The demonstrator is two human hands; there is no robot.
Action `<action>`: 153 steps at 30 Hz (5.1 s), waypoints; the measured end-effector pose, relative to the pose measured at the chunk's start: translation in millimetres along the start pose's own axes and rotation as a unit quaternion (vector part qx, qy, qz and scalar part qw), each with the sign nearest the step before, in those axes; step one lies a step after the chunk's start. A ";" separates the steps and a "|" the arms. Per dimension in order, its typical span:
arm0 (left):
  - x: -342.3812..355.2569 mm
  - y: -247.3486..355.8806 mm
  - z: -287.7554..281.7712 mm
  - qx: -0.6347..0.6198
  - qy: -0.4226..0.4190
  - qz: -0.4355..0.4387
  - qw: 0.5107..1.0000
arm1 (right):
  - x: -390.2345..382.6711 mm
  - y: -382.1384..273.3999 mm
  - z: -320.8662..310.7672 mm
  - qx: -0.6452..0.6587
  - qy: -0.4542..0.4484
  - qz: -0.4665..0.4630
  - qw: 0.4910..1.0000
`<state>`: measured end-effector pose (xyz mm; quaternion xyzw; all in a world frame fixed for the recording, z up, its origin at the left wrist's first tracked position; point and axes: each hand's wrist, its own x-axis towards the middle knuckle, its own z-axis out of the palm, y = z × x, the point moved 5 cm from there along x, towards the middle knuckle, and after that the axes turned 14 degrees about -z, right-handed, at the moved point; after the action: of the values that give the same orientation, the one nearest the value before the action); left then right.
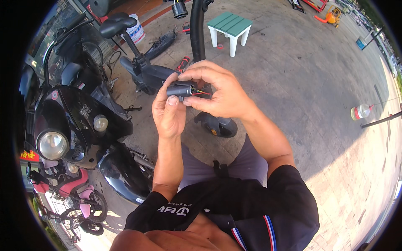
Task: The person removes a throttle grip from an electric scooter handlebar, disconnects the internal wiring, and reassembles the grip. The person then repeats the process on the opposite handlebar, handling the throttle grip, wires, and handlebar throughout.
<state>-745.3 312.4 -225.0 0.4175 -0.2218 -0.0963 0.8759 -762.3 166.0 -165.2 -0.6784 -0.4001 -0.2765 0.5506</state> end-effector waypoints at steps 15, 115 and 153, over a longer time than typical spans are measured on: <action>-10.8 16.7 18.0 0.080 -0.026 0.023 0.996 | -9.1 10.0 -6.7 0.221 0.011 0.012 0.975; 6.1 8.0 4.6 -0.078 0.024 0.015 0.997 | 10.5 14.5 5.9 0.125 0.030 0.093 0.987; 3.8 14.1 16.8 0.065 0.003 0.033 0.997 | -19.1 45.6 15.0 0.289 0.138 0.091 0.943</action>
<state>-750.1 308.4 -203.6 0.4667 -0.2381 -0.0516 0.8502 -734.7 172.6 -208.4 -0.4791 -0.3196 -0.1887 0.7954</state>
